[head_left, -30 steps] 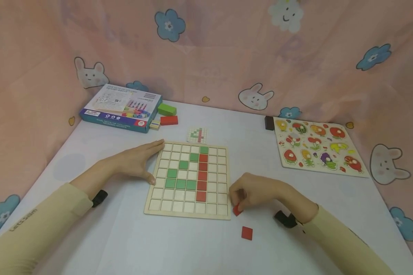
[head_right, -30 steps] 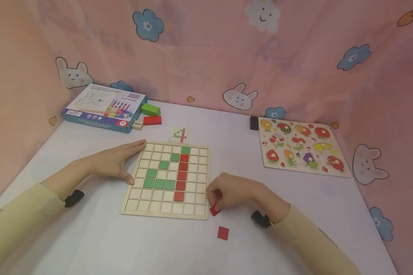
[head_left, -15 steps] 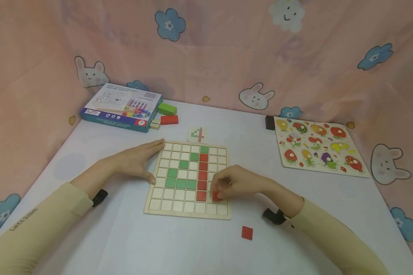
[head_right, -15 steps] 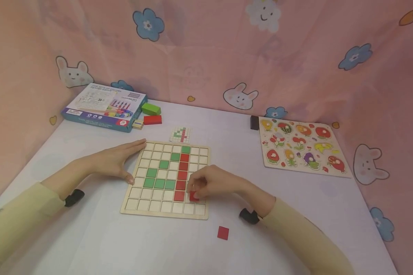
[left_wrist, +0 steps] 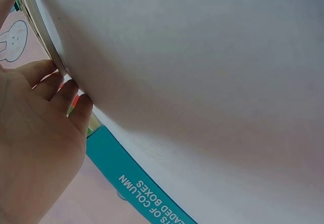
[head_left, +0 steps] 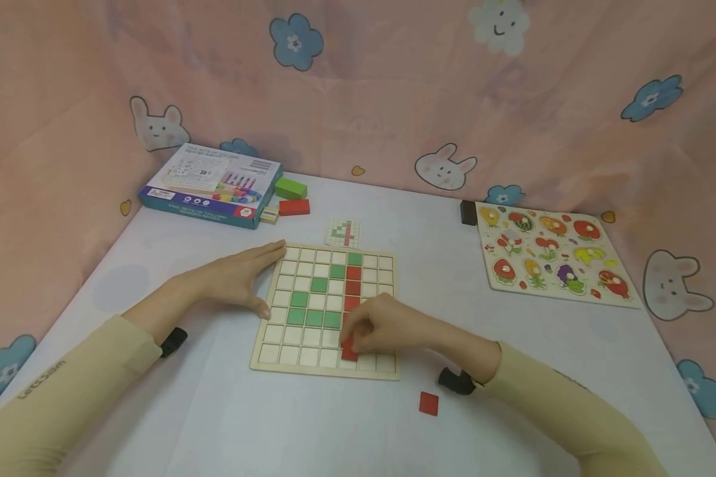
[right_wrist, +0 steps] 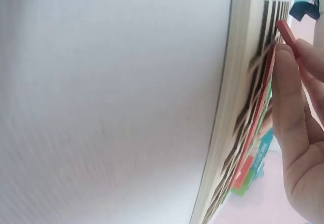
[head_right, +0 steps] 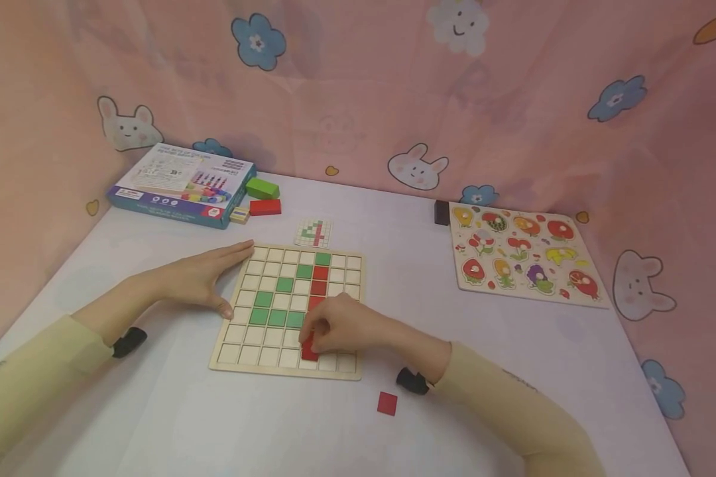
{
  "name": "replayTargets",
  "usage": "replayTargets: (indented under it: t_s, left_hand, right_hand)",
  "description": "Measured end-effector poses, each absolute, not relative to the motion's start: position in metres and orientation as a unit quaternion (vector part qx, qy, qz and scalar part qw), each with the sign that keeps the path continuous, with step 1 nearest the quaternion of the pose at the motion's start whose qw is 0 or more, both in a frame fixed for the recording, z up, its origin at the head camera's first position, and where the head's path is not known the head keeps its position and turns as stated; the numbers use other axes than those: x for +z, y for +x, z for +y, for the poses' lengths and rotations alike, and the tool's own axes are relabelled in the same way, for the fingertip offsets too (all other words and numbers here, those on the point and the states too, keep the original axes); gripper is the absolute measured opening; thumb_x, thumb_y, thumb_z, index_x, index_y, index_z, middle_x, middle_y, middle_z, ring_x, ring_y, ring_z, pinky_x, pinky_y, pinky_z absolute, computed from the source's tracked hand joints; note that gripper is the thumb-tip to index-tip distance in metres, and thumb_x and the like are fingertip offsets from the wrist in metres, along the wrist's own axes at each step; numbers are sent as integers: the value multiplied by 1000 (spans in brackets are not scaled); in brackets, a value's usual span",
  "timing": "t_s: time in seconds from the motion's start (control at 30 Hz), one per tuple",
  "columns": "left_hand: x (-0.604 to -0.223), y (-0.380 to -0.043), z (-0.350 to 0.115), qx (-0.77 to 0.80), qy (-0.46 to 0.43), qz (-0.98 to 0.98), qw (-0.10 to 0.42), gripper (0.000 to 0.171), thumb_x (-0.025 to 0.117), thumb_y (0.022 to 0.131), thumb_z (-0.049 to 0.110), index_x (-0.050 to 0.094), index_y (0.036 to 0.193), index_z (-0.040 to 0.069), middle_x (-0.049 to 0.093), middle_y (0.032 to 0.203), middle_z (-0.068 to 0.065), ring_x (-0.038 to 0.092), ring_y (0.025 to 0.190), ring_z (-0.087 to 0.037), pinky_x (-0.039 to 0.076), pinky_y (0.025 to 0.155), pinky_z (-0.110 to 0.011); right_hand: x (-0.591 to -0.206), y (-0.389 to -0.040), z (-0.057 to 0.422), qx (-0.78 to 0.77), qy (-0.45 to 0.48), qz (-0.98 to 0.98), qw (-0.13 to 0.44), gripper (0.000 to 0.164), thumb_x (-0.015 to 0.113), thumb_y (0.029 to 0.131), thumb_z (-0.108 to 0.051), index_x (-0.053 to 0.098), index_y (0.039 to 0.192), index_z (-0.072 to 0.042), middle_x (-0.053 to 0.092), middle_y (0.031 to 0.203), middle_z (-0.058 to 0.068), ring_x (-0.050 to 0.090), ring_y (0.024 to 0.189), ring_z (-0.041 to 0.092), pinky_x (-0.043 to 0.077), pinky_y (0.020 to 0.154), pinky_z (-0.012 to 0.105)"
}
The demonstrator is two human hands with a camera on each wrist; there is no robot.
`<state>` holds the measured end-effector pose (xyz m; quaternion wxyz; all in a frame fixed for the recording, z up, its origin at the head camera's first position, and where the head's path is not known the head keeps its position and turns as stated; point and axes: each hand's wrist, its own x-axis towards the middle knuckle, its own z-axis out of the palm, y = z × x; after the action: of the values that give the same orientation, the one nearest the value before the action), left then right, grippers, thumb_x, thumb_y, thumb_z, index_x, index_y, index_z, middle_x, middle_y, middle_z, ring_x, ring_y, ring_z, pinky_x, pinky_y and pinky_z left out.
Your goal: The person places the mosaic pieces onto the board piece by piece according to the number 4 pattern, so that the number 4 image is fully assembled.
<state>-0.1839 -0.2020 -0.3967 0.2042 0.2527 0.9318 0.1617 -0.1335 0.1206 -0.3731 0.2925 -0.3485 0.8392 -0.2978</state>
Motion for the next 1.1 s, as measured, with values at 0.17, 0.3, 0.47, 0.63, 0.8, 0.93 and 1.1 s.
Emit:
replayTargets:
  t_s: [0.17, 0.3, 0.47, 0.63, 0.8, 0.93, 1.1]
  left_hand:
    - [-396, -184, -202, 160, 253, 932, 204, 133, 82, 60, 68, 17, 159, 8, 7, 170, -9, 14, 156, -37, 22, 125, -57]
    - [-396, -185, -202, 159, 252, 932, 204, 133, 82, 59, 68, 17, 159, 9, 7, 170, -9, 14, 156, -37, 22, 125, -57]
    - [-396, -185, -202, 161, 252, 932, 206, 133, 81, 59, 69, 17, 159, 9, 7, 170, -8, 14, 156, -37, 22, 125, -57]
    - [-397, -184, -202, 162, 250, 931, 209, 132, 81, 60, 68, 16, 159, 9, 7, 170, -8, 13, 156, -36, 22, 125, -57]
    - [-397, -184, -202, 160, 250, 932, 209, 132, 81, 61, 68, 16, 159, 9, 6, 170, -8, 13, 156, -36, 21, 125, -56]
    - [-397, -185, -202, 161, 251, 931, 209, 132, 81, 60, 68, 16, 159, 9, 6, 170, -8, 13, 156, -37, 22, 125, -57]
    - [-398, -185, -203, 163, 254, 931, 206, 132, 81, 60, 69, 16, 159, 9, 6, 170, -8, 14, 156, -37, 22, 125, -57]
  right_hand:
    - [-374, -126, 117, -277, -352, 848, 282, 15, 76, 83, -12, 76, 89, -26, 65, 69, -15, 55, 61, 2, 49, 56, 17]
    - [-373, -123, 115, -264, -359, 853, 269, 12, 78, 83, -14, 77, 88, -24, 67, 70, -16, 56, 62, 0, 51, 57, 17]
    - [-373, -122, 114, -249, -370, 857, 256, 10, 78, 83, -14, 78, 88, -24, 66, 70, -17, 55, 63, 0, 50, 58, 16]
    - [-373, -123, 116, -240, -378, 857, 254, 6, 79, 84, -22, 77, 87, -27, 66, 70, -19, 53, 63, 0, 47, 57, 16]
    - [-366, -131, 135, -239, -399, 844, 267, 5, 76, 87, -25, 75, 88, -30, 66, 74, -18, 53, 67, 2, 46, 59, 16]
    - [-360, -133, 158, -233, -413, 816, 330, 12, 78, 85, -23, 76, 93, -31, 68, 78, -16, 54, 71, 1, 49, 64, 16]
    - [-361, -126, 183, -207, -390, 785, 435, 28, 85, 76, -17, 76, 97, -35, 68, 82, -11, 56, 72, -1, 51, 67, 17]
